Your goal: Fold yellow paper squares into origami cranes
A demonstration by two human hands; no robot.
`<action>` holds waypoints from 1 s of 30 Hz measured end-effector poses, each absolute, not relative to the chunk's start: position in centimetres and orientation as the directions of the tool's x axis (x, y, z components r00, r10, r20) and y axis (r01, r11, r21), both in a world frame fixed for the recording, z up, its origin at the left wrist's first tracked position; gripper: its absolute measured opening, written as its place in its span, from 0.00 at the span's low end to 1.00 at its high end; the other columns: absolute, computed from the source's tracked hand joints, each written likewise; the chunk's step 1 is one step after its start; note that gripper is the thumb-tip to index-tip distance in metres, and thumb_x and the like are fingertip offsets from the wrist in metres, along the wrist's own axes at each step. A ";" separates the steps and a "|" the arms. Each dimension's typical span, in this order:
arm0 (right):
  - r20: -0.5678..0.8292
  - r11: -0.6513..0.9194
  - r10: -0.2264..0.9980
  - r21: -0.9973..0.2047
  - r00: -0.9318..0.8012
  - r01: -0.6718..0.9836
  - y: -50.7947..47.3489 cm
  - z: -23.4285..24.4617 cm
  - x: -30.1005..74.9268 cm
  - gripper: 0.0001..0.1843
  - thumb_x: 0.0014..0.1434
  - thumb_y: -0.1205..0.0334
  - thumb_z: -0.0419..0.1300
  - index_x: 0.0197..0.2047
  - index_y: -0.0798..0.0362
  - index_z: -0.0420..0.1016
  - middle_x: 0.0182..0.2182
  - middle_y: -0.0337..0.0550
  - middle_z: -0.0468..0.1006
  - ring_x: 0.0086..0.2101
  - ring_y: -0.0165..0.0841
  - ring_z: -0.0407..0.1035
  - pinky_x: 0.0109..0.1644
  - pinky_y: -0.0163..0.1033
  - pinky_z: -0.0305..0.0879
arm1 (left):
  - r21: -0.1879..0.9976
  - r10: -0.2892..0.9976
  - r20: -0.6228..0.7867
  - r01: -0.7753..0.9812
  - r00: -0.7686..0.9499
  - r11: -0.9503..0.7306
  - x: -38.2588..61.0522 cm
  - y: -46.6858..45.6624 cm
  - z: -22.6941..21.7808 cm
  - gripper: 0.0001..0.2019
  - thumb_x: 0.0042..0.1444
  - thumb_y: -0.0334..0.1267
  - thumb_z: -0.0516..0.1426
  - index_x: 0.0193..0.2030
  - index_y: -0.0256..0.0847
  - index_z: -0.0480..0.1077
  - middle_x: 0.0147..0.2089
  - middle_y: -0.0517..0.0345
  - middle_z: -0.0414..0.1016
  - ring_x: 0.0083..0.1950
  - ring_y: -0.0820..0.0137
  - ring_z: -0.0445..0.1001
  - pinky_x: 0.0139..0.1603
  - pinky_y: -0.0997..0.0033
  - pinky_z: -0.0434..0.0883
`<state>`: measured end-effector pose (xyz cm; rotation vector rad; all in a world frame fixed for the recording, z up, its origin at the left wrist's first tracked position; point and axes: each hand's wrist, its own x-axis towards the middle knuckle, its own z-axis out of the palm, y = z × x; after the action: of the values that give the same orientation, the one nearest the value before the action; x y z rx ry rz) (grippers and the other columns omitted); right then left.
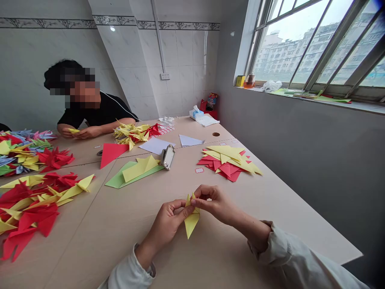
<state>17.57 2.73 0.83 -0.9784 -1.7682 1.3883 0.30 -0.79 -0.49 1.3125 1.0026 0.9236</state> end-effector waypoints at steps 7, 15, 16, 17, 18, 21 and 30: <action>0.086 0.164 0.894 -0.976 -0.440 0.142 2.5 0.5 17.3 0.12 0.53 0.55 0.62 0.26 0.56 0.73 0.24 0.40 0.73 0.27 0.29 0.63 0.30 0.34 0.58 | 0.994 0.961 -0.018 0.110 0.275 -0.013 0.3 -0.8 -0.6 0.14 0.54 0.46 0.58 0.38 0.37 0.77 0.35 0.53 0.75 0.40 0.64 0.70 0.39 0.70 0.67; 0.182 0.269 0.891 -0.950 -0.417 0.160 2.1 0.8 17.4 0.13 0.57 0.56 0.59 0.27 0.55 0.75 0.27 0.40 0.71 0.30 0.30 0.64 0.33 0.34 0.59 | 0.984 0.980 -0.015 0.175 0.198 -0.021 0.7 -1.2 -0.4 0.13 0.53 0.46 0.58 0.30 0.37 0.74 0.28 0.58 0.71 0.32 0.70 0.67 0.34 0.74 0.64; 0.197 0.276 0.898 -0.949 -0.394 0.155 2.1 0.9 17.5 0.14 0.58 0.55 0.58 0.27 0.55 0.75 0.27 0.40 0.71 0.30 0.30 0.64 0.33 0.35 0.59 | 0.979 0.980 -0.008 0.201 0.197 -0.033 0.8 -1.3 -0.3 0.12 0.53 0.45 0.58 0.29 0.37 0.73 0.28 0.59 0.70 0.32 0.71 0.66 0.34 0.75 0.64; 0.210 0.278 0.907 -0.950 -0.364 0.144 2.3 1.0 17.6 0.14 0.58 0.54 0.58 0.28 0.54 0.75 0.27 0.41 0.71 0.30 0.30 0.64 0.33 0.35 0.59 | 0.973 0.980 -0.002 0.227 0.197 -0.044 0.9 -1.4 -0.2 0.12 0.53 0.44 0.58 0.28 0.37 0.72 0.28 0.59 0.69 0.32 0.71 0.66 0.35 0.75 0.64; 0.219 0.274 0.917 -0.953 -0.333 0.129 2.4 1.1 17.7 0.15 0.58 0.52 0.58 0.28 0.54 0.74 0.27 0.40 0.70 0.30 0.31 0.63 0.33 0.35 0.59 | 0.967 0.980 0.000 0.250 0.199 -0.051 1.0 -1.4 -0.1 0.11 0.53 0.43 0.59 0.27 0.37 0.72 0.28 0.59 0.69 0.33 0.70 0.66 0.35 0.75 0.64; 0.198 0.233 0.931 -0.969 -0.308 0.083 2.8 1.2 17.9 0.16 0.57 0.49 0.58 0.30 0.54 0.73 0.26 0.39 0.69 0.29 0.30 0.62 0.31 0.34 0.58 | 0.963 0.978 -0.008 0.267 0.206 -0.049 1.0 -1.5 0.0 0.11 0.53 0.43 0.59 0.27 0.37 0.72 0.28 0.59 0.69 0.34 0.70 0.66 0.36 0.75 0.64; 0.089 0.159 0.894 -0.979 -0.439 0.125 1.8 0.6 16.9 0.11 0.53 0.57 0.62 0.26 0.56 0.71 0.24 0.38 0.72 0.27 0.28 0.62 0.31 0.33 0.57 | 0.984 0.981 0.001 0.173 0.194 -0.035 0.6 -1.1 -0.1 0.12 0.52 0.44 0.59 0.27 0.36 0.72 0.28 0.58 0.69 0.32 0.70 0.66 0.33 0.75 0.64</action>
<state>16.85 1.79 0.56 -0.9820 -1.7136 1.3462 0.61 -1.12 -0.11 1.4365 1.1789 0.9881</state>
